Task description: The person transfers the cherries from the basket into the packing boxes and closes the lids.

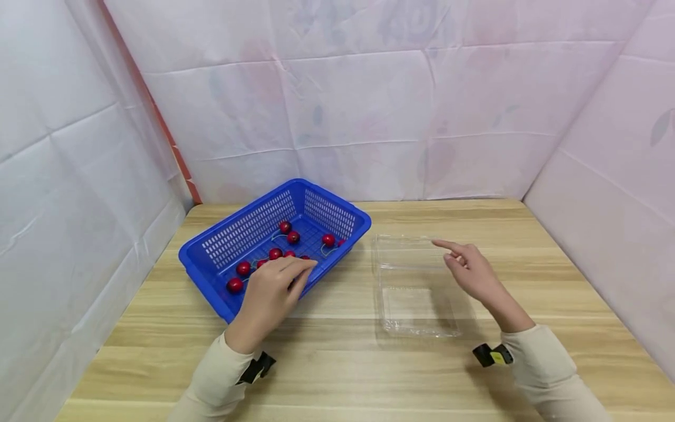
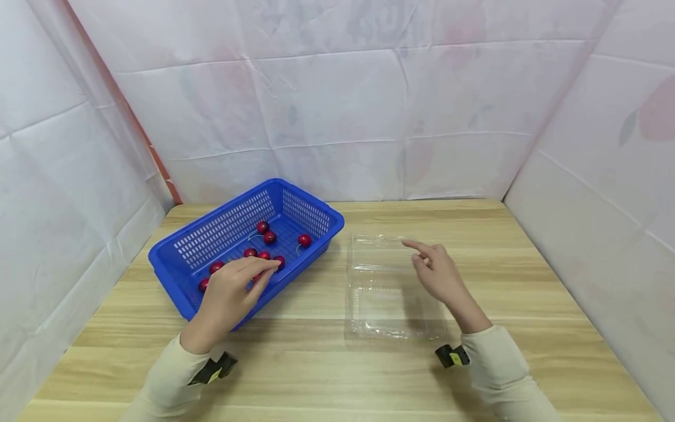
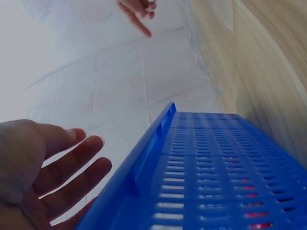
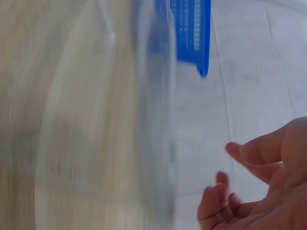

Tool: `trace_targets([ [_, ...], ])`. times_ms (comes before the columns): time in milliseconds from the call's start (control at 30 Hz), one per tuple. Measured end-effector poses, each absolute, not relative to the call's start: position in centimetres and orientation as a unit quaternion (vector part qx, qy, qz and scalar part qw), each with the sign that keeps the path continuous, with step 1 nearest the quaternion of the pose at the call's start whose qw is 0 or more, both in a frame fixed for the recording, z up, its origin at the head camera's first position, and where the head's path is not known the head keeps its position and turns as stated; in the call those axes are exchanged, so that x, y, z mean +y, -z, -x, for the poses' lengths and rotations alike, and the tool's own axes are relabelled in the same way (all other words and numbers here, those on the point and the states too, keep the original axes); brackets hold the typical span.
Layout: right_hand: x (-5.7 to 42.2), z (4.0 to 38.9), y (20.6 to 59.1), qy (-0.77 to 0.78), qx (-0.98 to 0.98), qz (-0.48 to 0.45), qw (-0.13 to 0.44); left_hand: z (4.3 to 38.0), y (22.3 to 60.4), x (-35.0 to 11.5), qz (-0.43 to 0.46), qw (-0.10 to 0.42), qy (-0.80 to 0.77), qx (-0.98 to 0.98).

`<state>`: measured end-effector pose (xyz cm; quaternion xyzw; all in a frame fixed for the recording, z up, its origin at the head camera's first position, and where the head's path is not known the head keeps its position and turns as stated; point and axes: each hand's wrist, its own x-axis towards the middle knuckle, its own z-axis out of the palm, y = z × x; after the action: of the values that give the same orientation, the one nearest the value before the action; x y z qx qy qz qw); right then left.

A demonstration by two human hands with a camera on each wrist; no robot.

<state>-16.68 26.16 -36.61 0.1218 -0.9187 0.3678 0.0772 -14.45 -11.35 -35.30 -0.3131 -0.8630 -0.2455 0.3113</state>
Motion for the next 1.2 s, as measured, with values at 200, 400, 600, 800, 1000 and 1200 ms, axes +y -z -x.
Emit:
trace_targets([
  [200, 29.4, 17.2, 37.6, -0.347, -0.931, -0.111, 0.015, 14.2, 35.3, -12.4, 0.265, 0.315, 0.236, -0.880],
  [400, 30.4, 16.7, 38.2, -0.415, -0.896, -0.062, -0.147, 14.1, 35.5, -13.1, 0.246, 0.307, 0.238, -0.888],
  [600, 30.8, 16.3, 38.4, -0.453, -0.876, -0.067, -0.152, 14.0, 35.5, -13.1, 0.247, 0.302, 0.238, -0.889],
  [800, 30.8, 16.3, 38.8, -0.461, -0.873, -0.080, -0.139, 14.1, 35.5, -13.1, 0.246, 0.301, 0.237, -0.890],
  [1000, 30.8, 16.3, 39.3, -0.466, -0.872, -0.075, -0.131, 14.0, 35.2, -13.2, 0.249, 0.298, 0.233, -0.892],
  [1200, 30.7, 16.3, 39.3, -0.462, -0.874, -0.073, -0.128, 14.2, 34.0, -13.8, 0.275, 0.308, 0.229, -0.881],
])
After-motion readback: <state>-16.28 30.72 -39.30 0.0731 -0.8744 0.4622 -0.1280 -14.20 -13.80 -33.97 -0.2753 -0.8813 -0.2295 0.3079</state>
